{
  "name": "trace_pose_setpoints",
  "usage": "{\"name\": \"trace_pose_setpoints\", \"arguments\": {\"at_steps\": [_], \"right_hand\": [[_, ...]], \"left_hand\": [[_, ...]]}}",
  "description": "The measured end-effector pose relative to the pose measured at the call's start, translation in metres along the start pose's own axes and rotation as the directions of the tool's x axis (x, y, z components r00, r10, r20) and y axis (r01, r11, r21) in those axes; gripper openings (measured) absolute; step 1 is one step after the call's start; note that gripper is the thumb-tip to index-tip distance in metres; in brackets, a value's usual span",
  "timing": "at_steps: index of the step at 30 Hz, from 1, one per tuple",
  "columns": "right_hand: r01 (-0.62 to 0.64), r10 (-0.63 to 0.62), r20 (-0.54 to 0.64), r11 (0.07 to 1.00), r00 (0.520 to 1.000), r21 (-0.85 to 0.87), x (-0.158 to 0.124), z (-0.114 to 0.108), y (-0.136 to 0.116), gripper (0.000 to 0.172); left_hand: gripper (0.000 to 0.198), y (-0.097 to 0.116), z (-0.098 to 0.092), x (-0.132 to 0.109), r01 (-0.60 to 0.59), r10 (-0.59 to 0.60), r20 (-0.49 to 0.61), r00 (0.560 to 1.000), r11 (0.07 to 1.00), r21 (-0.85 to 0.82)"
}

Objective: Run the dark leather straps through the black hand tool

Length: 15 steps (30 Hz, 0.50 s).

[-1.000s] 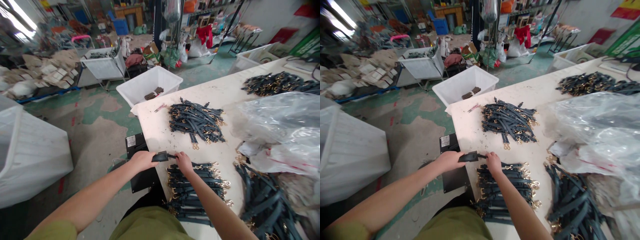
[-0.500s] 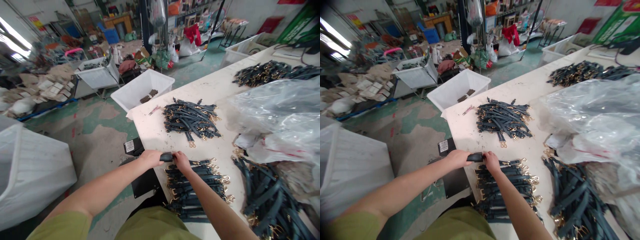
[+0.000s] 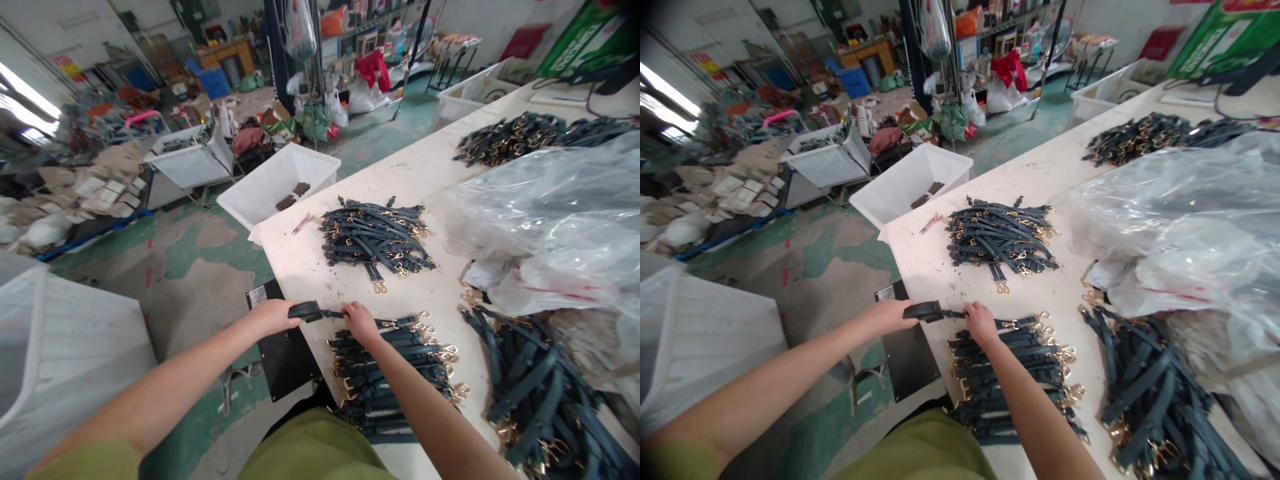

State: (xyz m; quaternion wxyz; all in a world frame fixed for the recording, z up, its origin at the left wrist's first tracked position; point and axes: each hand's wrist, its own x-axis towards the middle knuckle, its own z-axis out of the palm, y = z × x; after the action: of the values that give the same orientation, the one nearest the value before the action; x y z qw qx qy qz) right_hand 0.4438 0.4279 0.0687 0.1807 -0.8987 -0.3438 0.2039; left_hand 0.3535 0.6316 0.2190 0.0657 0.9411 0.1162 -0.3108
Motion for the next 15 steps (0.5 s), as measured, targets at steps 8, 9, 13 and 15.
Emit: {"name": "trace_pose_setpoints", "arguments": {"at_steps": [8, 9, 13, 15], "right_hand": [[0.003, -0.003, -0.011, 1.000, 1.000, -0.009, 0.001, 0.004, 0.000, 0.021], [0.008, -0.008, -0.011, 1.000, 1.000, -0.009, 0.002, 0.004, 0.000, 0.021], [0.018, -0.018, -0.023, 1.000, 1.000, -0.014, 0.003, 0.005, 0.000, 0.020], [0.011, -0.011, -0.022, 1.000, 1.000, -0.022, 0.002, 0.005, -0.001, 0.019]], "left_hand": [[0.045, 0.008, 0.017, -0.003, -0.025, 0.025, -0.020, 0.999, 0.999, -0.048], [0.045, 0.008, 0.018, -0.001, -0.025, 0.025, -0.014, 1.000, 0.998, -0.060], [0.042, 0.003, 0.019, 0.004, -0.013, 0.013, -0.004, 1.000, 0.997, -0.077], [0.043, 0.005, 0.020, 0.005, -0.025, 0.023, -0.026, 0.999, 0.997, -0.069]]}}
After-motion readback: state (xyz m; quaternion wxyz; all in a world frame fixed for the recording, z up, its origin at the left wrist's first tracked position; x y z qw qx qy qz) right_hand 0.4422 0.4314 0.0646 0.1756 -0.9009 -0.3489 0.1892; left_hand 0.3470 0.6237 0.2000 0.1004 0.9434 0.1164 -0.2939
